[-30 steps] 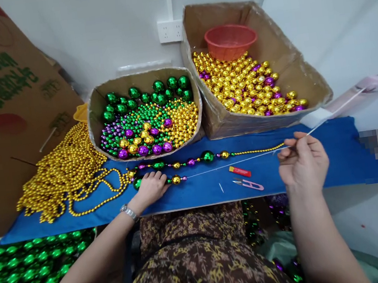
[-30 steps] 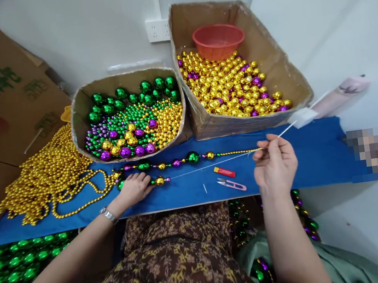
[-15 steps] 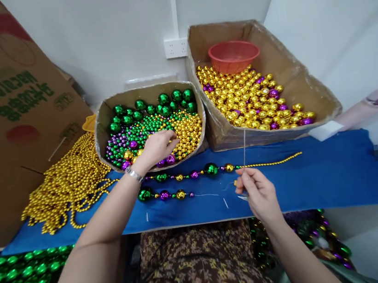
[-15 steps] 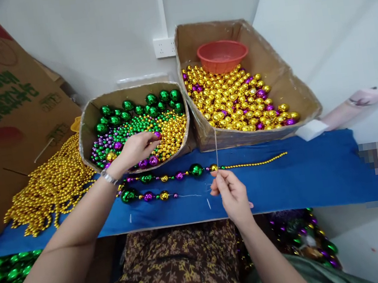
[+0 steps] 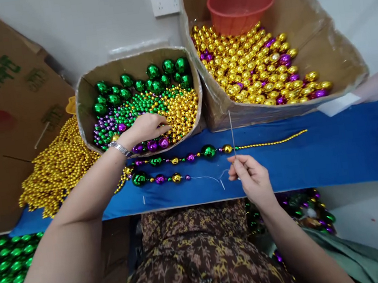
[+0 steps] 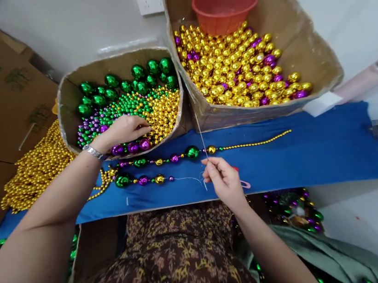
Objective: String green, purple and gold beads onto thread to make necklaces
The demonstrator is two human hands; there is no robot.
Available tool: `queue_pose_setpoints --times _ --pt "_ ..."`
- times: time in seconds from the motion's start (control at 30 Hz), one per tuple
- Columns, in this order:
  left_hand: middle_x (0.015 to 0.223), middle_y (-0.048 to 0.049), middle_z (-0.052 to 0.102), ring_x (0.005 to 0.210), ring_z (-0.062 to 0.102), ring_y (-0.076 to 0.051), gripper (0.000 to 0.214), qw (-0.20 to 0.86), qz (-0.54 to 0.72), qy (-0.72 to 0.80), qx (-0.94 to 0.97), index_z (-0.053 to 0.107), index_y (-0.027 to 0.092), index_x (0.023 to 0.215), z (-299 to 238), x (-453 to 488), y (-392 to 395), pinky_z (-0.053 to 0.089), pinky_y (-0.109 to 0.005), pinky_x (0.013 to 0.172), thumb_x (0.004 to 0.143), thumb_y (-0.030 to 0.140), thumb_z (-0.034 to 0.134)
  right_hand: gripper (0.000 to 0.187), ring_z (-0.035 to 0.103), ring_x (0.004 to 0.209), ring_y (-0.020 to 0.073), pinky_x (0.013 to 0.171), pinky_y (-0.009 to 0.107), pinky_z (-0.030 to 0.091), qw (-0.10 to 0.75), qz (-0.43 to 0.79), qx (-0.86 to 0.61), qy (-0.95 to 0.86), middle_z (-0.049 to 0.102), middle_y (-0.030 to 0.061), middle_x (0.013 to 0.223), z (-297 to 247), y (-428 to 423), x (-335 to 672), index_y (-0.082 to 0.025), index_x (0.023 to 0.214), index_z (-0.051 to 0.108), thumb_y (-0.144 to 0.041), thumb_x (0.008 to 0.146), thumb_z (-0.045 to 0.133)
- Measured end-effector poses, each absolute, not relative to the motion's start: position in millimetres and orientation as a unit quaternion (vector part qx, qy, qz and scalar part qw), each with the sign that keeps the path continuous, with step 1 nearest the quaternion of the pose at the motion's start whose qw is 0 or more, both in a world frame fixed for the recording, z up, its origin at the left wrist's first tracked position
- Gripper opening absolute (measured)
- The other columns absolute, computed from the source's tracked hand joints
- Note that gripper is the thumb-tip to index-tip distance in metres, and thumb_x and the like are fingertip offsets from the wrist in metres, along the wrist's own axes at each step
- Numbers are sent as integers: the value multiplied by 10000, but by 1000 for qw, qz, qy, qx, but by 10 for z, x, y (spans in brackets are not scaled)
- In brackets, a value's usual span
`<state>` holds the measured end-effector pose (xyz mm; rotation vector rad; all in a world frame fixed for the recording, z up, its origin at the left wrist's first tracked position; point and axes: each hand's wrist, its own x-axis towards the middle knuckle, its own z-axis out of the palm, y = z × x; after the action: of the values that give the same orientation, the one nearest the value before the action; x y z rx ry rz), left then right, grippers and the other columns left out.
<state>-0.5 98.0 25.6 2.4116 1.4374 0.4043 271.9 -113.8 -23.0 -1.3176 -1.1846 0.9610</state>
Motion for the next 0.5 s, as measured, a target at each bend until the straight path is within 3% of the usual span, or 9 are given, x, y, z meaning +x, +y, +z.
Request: queue_pose_setpoints --times 0.13,0.33,0.4,0.5 --pt "781 -51 679 724 585 -184 245 106 160 516 835 704 170 847 390 -29 1206 428 -322 779 818 373 569 243 603 578 103 576 231 543 517 404 -551 -516 615 -12 693 -262 -1104 2701 -214 1012 638 -408 929 519" --pt "930 -98 684 751 602 -149 292 224 320 649 653 613 93 1057 415 92 2000 480 -264 716 841 284 565 264 614 566 130 558 241 553 504 395 -560 -526 613 0 667 -423 -1002 2754 -209 1003 634 -428 928 508" --pt "1027 -132 664 869 616 -183 383 221 328 664 634 575 79 1129 375 165 2236 483 -297 800 797 262 629 272 620 570 136 549 237 554 503 399 -563 -520 617 6 668 -456 -959 2774 -207 999 633 -437 924 510" --pt "1122 -149 626 1087 570 -277 509 210 323 658 647 607 100 1088 283 273 2459 424 -354 962 624 221 779 286 625 573 137 548 226 550 495 406 -567 -518 619 9 669 -475 -910 2784 -199 994 631 -446 924 505"
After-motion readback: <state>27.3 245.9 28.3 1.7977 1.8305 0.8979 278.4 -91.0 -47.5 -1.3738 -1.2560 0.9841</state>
